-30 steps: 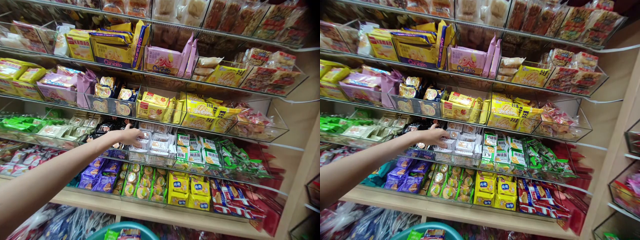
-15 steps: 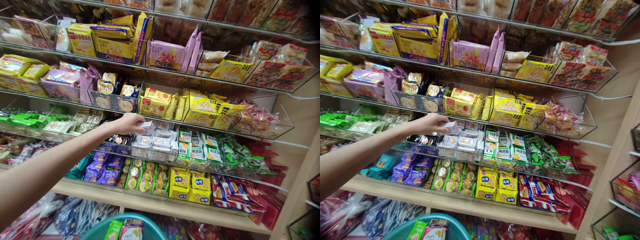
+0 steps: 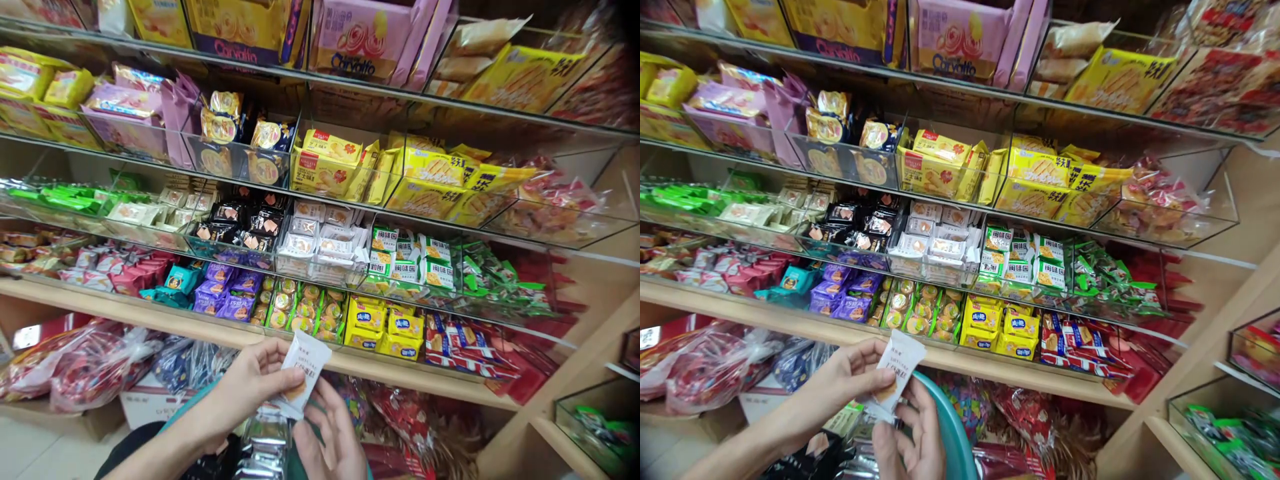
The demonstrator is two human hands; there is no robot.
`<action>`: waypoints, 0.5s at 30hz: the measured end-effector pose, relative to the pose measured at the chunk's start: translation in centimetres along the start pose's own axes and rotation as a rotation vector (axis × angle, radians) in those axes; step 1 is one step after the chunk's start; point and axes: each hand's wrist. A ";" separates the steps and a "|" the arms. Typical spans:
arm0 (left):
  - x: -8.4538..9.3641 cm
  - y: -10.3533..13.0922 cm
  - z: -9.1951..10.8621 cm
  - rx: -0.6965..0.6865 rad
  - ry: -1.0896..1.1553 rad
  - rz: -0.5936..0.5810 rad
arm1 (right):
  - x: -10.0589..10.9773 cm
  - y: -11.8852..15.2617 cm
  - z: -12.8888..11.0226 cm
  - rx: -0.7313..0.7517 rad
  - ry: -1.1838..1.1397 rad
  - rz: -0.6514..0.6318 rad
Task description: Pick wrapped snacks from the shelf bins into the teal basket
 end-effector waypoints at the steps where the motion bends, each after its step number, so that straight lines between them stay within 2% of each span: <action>1: -0.3 0.2 -0.6 -0.001 0.022 0.000 | -0.6 -0.1 0.3 0.015 -0.038 0.056; 5: -1.0 0.7 -1.9 -0.013 0.081 0.005 | -1.4 0.2 0.8 -0.022 -0.075 0.134; 9: -1.4 1.0 -2.5 0.002 0.088 -0.021 | -0.9 0.3 0.8 -0.020 -0.091 0.138; 15: -1.6 1.7 -2.9 0.082 0.139 0.033 | 0.0 0.1 1.0 -0.107 -0.149 0.132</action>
Point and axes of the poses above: each hand's wrist, its own y-axis away from the middle knuckle, its own x-axis out of the back of the hand, z = x × y, and after that the axes turned 7 degrees about -y, right-handed
